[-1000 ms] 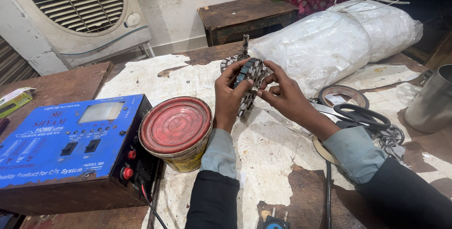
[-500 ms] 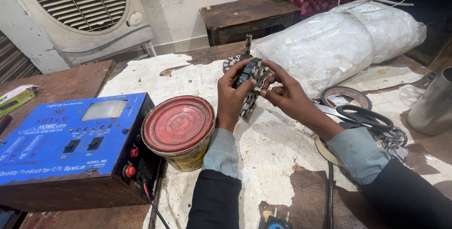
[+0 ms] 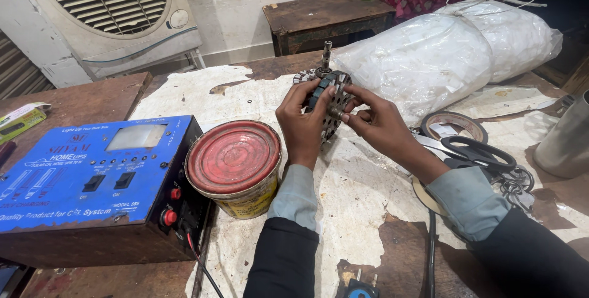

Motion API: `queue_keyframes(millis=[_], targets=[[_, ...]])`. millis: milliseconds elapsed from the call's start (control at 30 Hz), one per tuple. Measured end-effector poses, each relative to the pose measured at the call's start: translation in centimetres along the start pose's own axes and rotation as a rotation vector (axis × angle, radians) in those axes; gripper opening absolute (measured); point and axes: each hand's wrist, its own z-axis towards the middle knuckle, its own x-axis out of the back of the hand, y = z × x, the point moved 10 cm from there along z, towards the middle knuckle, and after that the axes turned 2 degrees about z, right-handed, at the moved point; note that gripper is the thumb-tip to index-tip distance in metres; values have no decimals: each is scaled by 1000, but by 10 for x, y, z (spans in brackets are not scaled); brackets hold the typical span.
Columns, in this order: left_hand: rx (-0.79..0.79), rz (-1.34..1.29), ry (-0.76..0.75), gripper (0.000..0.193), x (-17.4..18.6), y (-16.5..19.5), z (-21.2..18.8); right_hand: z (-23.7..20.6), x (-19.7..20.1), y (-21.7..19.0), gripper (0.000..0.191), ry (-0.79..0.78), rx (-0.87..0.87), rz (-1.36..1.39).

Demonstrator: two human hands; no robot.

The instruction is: The person sits at a workbench fitting dark rectangular brush blocks into the slots of a motor armature assembly, pressing each block into place around the shaft and turning the part as they work. Near the end they pick up a pair of scissors and cut at the assembly.

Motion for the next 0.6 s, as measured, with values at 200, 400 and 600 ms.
queue_keyframes(millis=[200, 400, 600], targets=[[45, -115, 2, 30, 0, -7, 2, -6, 1, -33, 51, -4, 253, -127], [18, -142, -100, 32, -12, -9, 1, -12, 6, -42, 50, 54, 334, -108], [190, -35, -239, 27, -34, -20, 2, 2, 17, -5, 21, 128, 137, 291]])
